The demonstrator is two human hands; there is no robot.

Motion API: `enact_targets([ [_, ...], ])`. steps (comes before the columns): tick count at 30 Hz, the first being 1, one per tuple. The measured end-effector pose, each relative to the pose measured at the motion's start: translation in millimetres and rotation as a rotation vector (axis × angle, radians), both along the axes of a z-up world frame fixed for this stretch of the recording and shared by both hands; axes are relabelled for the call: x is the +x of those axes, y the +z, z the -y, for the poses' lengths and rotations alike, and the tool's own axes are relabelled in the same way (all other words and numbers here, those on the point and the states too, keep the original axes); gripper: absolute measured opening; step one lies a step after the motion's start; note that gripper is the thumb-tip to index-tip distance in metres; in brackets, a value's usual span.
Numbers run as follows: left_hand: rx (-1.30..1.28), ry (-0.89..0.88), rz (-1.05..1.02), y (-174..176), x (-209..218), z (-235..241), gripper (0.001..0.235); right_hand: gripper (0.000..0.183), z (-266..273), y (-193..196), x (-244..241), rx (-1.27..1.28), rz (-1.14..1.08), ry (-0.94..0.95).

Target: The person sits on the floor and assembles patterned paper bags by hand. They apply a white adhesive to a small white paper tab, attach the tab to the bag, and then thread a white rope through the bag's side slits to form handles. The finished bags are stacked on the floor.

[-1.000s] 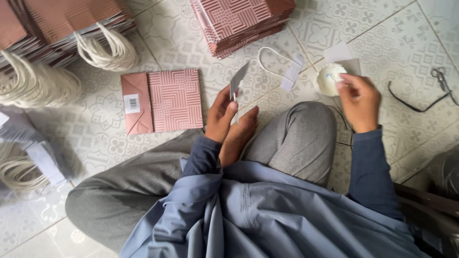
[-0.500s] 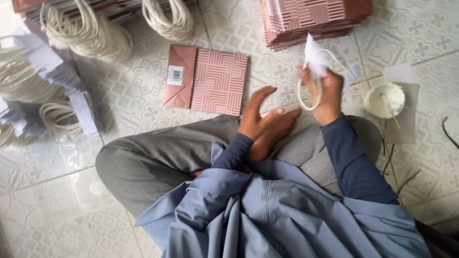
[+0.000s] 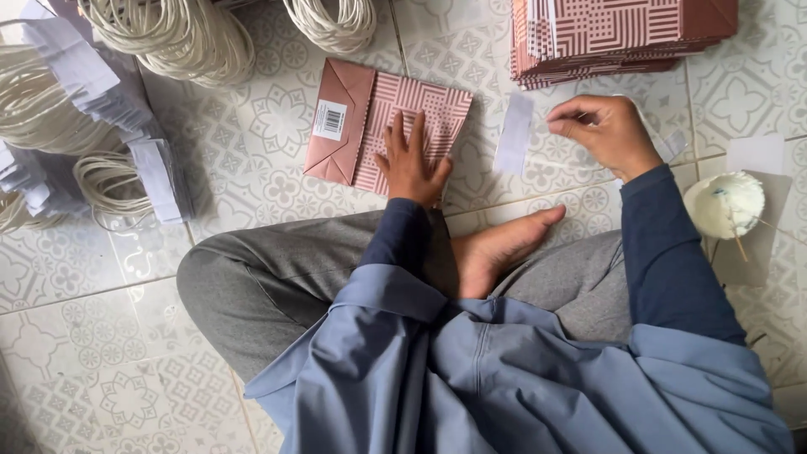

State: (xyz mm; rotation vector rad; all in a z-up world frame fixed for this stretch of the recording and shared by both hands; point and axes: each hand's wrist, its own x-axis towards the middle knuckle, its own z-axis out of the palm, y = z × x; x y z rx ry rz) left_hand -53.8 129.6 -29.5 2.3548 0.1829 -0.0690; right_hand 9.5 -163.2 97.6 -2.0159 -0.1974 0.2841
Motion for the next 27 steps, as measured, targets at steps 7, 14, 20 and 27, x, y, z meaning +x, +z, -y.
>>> enact_targets([
  [7, -0.197, 0.011, -0.032, 14.4, 5.1, -23.2, 0.076, 0.019, -39.6, -33.1, 19.4, -0.074, -0.117, 0.277],
  [14, -0.292, -0.034, -0.022, 22.1, 11.5, -33.3, 0.065, 0.010, -47.8, -84.6, 47.0, -0.189, 0.088, 0.335],
  [20, -0.277, -0.052, 0.031, 26.1, 10.4, -33.2, 0.059, 0.005, -58.4, -120.3, 41.9, -0.229, 0.391, 0.305],
  [27, -0.238, -0.036, -0.076, 38.7, 9.9, -25.4, 0.060, 0.027, -71.3, -125.3, 17.4, -0.239, 0.714, 0.275],
])
